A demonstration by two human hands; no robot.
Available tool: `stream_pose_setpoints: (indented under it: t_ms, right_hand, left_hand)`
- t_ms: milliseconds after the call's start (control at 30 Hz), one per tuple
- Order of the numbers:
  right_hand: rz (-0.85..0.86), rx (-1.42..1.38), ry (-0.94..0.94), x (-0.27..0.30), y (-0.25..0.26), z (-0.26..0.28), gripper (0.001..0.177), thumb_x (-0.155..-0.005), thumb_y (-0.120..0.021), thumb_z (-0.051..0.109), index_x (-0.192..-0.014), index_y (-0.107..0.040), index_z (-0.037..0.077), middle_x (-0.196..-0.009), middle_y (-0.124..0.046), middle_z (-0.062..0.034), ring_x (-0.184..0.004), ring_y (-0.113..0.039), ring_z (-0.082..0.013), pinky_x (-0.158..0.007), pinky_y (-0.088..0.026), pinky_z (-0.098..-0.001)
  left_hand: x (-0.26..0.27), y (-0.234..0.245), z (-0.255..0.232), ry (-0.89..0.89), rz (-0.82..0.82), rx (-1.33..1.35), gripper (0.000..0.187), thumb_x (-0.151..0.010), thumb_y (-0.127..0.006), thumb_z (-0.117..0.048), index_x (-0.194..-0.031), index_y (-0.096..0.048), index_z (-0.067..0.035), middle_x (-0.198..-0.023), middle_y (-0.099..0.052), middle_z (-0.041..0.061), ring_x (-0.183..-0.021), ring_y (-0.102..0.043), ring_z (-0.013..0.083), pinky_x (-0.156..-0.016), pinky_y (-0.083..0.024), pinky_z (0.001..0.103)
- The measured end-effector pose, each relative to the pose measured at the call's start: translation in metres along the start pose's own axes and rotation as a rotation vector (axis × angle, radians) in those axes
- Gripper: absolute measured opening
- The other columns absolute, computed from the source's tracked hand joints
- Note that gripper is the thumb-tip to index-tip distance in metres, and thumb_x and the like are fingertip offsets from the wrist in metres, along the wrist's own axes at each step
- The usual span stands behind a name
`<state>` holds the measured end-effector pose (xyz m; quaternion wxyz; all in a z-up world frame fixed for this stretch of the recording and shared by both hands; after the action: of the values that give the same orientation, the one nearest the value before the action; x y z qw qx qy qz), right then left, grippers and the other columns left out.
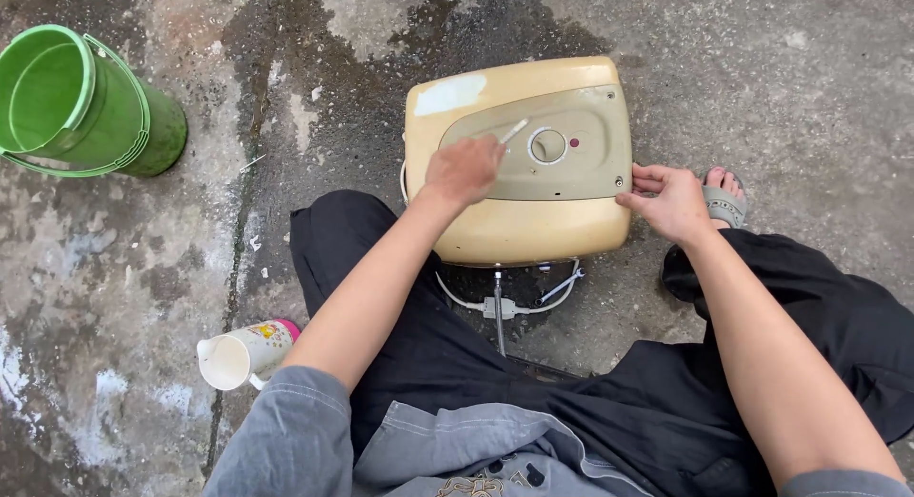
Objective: Reassembling the outer casing of a water heater by aligning the panel and fastening it with screws using a screwdriver.
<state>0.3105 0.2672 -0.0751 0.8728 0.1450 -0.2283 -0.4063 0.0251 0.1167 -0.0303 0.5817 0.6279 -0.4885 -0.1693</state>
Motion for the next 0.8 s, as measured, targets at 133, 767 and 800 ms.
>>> stream_pose_setpoints:
  t_ms: [133, 767, 800]
  right_hand:
    - [0.024, -0.132, -0.074, -0.002, 0.002, 0.000, 0.038, -0.094, -0.075, 0.011, -0.130, -0.067, 0.004, -0.121, -0.068, -0.0147, -0.110, -0.063, -0.0143, -0.094, -0.057, -0.0269]
    - [-0.010, 0.024, -0.161, -0.034, 0.000, -0.054, 0.036, -0.088, -0.087, 0.031, -0.121, -0.074, 0.020, -0.098, -0.075, -0.0091, -0.090, -0.072, -0.0198, -0.084, -0.060, -0.0319]
    - [-0.016, 0.050, -0.166, -0.035, 0.001, -0.052, 0.036, -0.089, -0.086, 0.033, -0.120, -0.074, 0.022, -0.095, -0.075, -0.0090, -0.088, -0.072, -0.0185, -0.083, -0.059, -0.0305]
  left_hand:
    - [0.025, -0.003, -0.075, -0.244, 0.164, -0.098, 0.047, -0.105, -0.028, -0.034, -0.115, -0.068, -0.011, -0.102, -0.073, 0.021, -0.100, -0.073, 0.0451, -0.086, -0.057, 0.057]
    - [-0.036, -0.112, -0.151, -0.402, 0.134, -0.516, 0.033, -0.095, -0.045, -0.016, -0.096, -0.078, -0.020, -0.086, -0.076, 0.005, -0.087, -0.077, 0.0269, -0.070, -0.060, 0.047]
    - [-0.039, -0.113, -0.153, -0.388, 0.115, -0.534, 0.033, -0.095, -0.046, -0.016, -0.096, -0.078, -0.020, -0.086, -0.076, 0.003, -0.088, -0.077, 0.0262, -0.070, -0.060, 0.047]
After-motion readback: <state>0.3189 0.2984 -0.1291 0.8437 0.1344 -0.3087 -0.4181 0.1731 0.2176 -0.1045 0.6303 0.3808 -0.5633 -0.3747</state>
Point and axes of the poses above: each hand's wrist, its own x-axis away from the middle knuckle, its own y-axis out of the back of the hand, z = x × y, the point moved 10 cm from there along -x, towards the middle knuckle
